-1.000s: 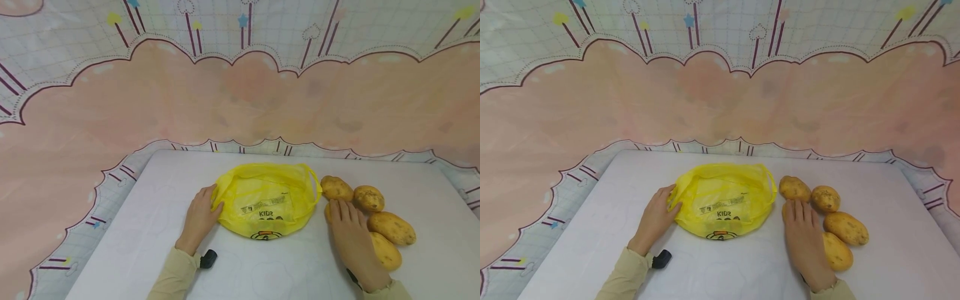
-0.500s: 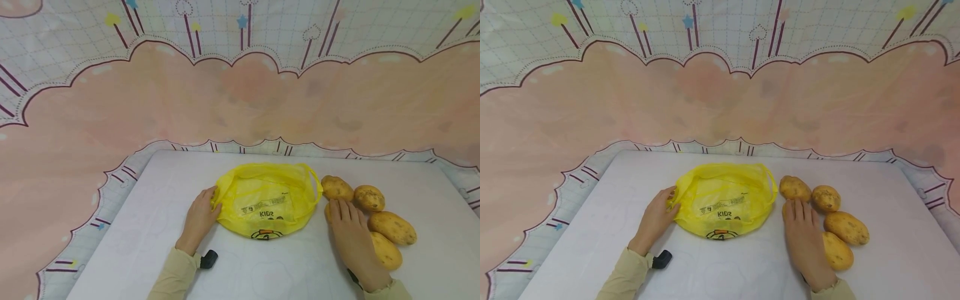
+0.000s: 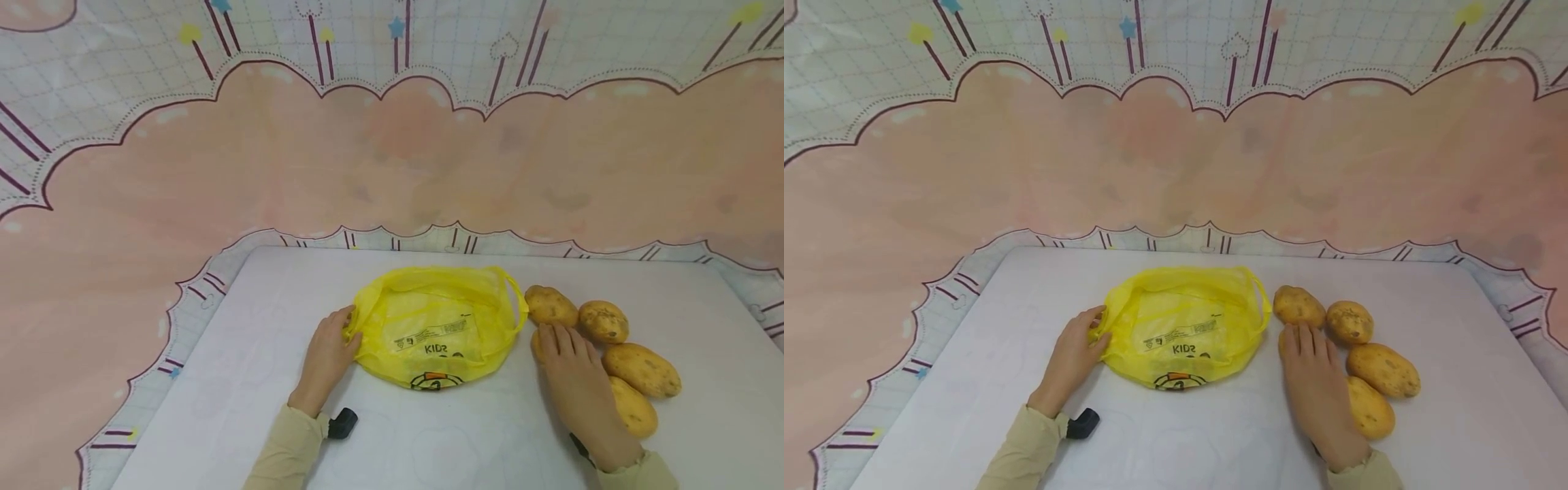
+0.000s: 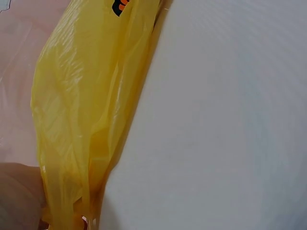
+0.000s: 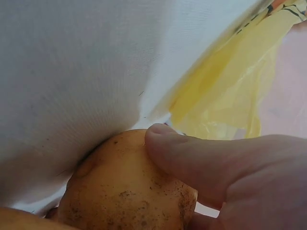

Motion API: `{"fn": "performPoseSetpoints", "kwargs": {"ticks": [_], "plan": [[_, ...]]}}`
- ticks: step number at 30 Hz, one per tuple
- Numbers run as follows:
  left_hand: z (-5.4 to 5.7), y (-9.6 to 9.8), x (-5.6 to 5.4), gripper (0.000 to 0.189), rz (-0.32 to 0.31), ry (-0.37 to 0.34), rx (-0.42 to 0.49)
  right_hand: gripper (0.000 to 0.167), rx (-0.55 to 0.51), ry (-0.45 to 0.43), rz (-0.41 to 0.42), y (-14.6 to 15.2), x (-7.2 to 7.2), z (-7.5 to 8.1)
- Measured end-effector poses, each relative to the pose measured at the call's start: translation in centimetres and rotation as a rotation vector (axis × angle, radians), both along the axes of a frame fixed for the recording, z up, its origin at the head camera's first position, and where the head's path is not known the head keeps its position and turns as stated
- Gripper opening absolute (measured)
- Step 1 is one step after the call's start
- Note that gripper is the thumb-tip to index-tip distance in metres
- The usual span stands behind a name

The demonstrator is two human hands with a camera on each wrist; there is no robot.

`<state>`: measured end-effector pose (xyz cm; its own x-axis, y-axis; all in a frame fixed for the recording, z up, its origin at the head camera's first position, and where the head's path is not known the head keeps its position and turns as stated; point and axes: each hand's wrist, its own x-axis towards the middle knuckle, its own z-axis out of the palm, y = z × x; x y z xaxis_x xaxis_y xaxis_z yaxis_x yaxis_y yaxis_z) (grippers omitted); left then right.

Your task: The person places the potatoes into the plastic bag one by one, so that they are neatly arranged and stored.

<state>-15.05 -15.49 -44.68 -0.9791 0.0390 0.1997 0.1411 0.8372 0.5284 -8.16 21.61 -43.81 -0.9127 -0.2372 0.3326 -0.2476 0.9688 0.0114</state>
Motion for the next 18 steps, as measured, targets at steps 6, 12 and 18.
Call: {"fn": "performPoseSetpoints", "kwargs": {"ticks": [6,12,18], "plan": [[0.0,0.1,-0.1,0.051,-0.005,-0.011,-0.013,0.061,-0.006,-0.034,0.009,0.0,-0.1,0.9],[0.1,0.0,-0.1,0.051,0.004,-0.031,-0.019,0.061,-0.035,-0.033,0.027,-0.2,-0.3,1.9],[0.2,-0.1,-0.1,0.050,-0.006,-0.023,-0.020,0.064,-0.095,0.021,0.059,-0.2,-0.4,2.8]]}}
